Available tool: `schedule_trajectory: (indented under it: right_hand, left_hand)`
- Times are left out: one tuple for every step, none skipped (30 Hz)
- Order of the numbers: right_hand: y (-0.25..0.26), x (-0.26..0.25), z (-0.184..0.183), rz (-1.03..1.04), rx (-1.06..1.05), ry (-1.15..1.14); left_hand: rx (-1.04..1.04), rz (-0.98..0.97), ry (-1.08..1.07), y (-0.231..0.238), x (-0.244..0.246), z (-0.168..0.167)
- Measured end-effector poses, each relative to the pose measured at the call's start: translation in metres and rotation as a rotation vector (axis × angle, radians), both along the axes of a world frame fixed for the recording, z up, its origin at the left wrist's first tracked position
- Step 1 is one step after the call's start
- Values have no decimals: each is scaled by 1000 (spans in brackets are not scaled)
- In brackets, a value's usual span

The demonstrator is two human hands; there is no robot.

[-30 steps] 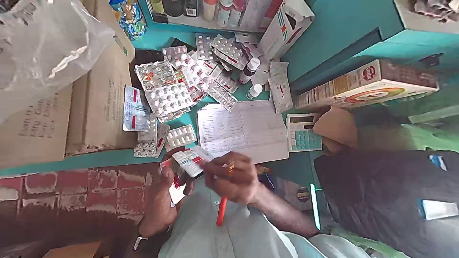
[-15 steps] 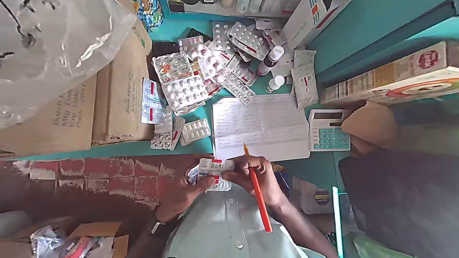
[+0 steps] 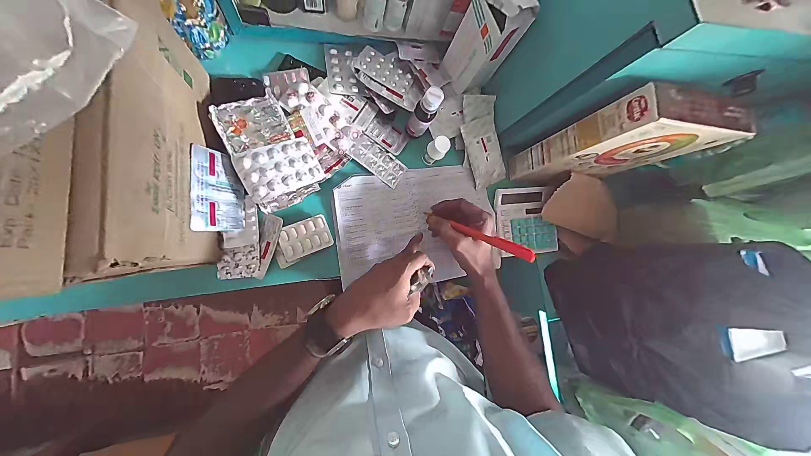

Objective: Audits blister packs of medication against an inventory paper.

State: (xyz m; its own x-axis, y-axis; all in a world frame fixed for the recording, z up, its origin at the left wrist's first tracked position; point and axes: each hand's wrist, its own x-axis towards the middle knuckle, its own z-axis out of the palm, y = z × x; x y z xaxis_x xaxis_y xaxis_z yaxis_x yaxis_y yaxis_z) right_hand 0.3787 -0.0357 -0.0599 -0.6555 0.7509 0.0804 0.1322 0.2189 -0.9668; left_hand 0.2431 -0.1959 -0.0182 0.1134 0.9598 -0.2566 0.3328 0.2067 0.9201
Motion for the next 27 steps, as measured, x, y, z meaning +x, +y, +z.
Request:
schedule_trajectory:
  right_hand:
    - [1, -2, -8, -3, 51, -17]
    - [3, -2, -16, -4, 95, -16]
    - [4, -3, -23, -4, 139, -11]
    - [4, -3, -27, -5, 169, -9]
    - [4, -2, -29, -5, 192, -16]
    - [3, -2, -29, -5, 206, -28]
    - [3, -2, -29, -8, 211, -36]
    - [3, -2, -29, -8, 215, -44]
    - [2, -3, -29, -6, 221, -52]
    - [2, -4, -29, -5, 228, -59]
    - [2, -5, -30, -5, 238, -64]
    - [2, -5, -30, -8, 252, -70]
    - [2, -4, -29, -9, 265, -78]
    - [2, -4, -27, -4, 272, -86]
    - [1, -5, -27, 3, 273, -90]
    - [0, -6, -27, 11, 274, -99]
    - [0, -6, -28, 7, 280, -113]
    - [0, -5, -28, -17, 300, -137]
    - [-2, -6, -27, -58, 332, -168]
    - [-3, -8, -27, -99, 361, -194]
    - [-3, -9, -27, -122, 375, -207]
    - [-2, -8, -27, -128, 363, -200]
    - [1, -6, -27, -116, 302, -158]
    - [5, -3, -28, -89, 199, -70]
    - [11, 2, -30, -66, 86, 44]
    - [15, 5, -32, -62, -18, 149]
    - [19, 6, -32, -74, -96, 214]
  left_hand:
    - [-17, 39, -66, 3, 2, -7]
    - [-34, 80, -132, 5, 3, -14]
    - [-51, 119, -188, 5, 4, -20]
    - [-64, 152, -235, 4, 4, -26]
    - [-72, 179, -270, 3, 5, -32]
    - [-75, 203, -289, 2, 6, -36]
    - [-71, 223, -295, 1, 8, -39]
    - [-63, 238, -292, 1, 9, -41]
    - [-58, 248, -279, 0, 9, -43]
    - [-55, 252, -262, 0, 10, -43]
    - [-54, 255, -249, -1, 10, -42]
    - [-53, 258, -239, 0, 11, -42]
    - [-51, 257, -236, 0, 12, -41]
    - [-48, 257, -234, 0, 12, -41]
    - [-48, 257, -224, -1, 11, -41]
    - [-50, 260, -217, -2, 10, -40]
    - [-54, 259, -211, -1, 10, -39]
    - [-61, 256, -206, 0, 10, -38]
    - [-68, 249, -196, 0, 10, -37]
    - [-71, 243, -186, 1, 10, -36]
    - [-73, 238, -176, 1, 10, -36]
    - [-69, 237, -168, 1, 11, -36]
    - [-65, 238, -163, 1, 11, -36]
    - [-65, 235, -157, 1, 12, -37]
    - [-64, 232, -153, 1, 12, -37]
    - [-65, 228, -155, 1, 11, -37]
    - [-64, 227, -168, 1, 11, -38]
